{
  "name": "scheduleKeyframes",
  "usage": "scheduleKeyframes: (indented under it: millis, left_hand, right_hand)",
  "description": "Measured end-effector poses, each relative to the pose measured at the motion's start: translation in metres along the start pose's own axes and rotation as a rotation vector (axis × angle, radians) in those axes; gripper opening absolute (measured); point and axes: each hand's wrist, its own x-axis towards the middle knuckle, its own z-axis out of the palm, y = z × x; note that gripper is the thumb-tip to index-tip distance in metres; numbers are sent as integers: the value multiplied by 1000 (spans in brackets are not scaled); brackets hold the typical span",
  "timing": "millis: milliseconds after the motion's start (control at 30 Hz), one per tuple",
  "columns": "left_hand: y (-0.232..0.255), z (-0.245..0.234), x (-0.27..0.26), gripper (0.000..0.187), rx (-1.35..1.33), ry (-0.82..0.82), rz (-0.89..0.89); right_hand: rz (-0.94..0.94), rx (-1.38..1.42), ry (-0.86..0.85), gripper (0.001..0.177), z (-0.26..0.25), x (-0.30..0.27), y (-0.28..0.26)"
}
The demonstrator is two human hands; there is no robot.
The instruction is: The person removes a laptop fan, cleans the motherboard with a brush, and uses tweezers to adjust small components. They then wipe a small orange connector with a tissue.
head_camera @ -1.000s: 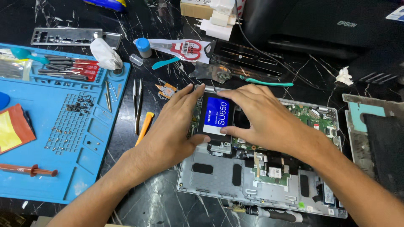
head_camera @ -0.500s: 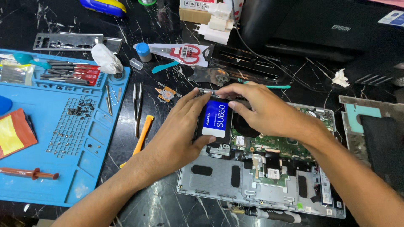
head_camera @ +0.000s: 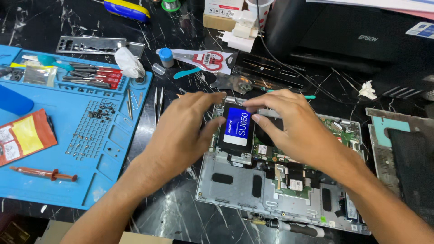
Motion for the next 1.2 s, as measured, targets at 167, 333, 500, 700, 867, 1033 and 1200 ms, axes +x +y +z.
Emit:
scheduleKeyframes:
  millis: [167, 333, 500, 700, 867, 1033, 1200]
  left_hand:
    - [-14, -26, -3, 29, -31, 122, -38]
    - [-39, -20, -10, 23, 48, 79, -155]
    - [-42, -28, -31, 30, 191, -33, -316]
    - [-22, -25, -75, 36, 126, 38, -256]
    - [-20, -9, -90, 37, 176, 55, -316]
    - [-20, -6, -98, 27, 184, 104, -312]
    - [-19, -28, -103, 11, 56, 298, -296]
  right_hand:
    - [145, 48, 33, 21, -4, 7, -23]
    - [17, 109, -57, 35, 18, 26, -22]
    - [-41, 89, -76, 23, 34, 46, -32]
    - [-267, 32, 0, 19, 59, 62, -30]
    - [-269, 19, -92, 22, 70, 70, -45]
    - [-319, -10, -120, 22, 83, 72, -58]
    - [-346, 72, -171, 22, 84, 70, -95]
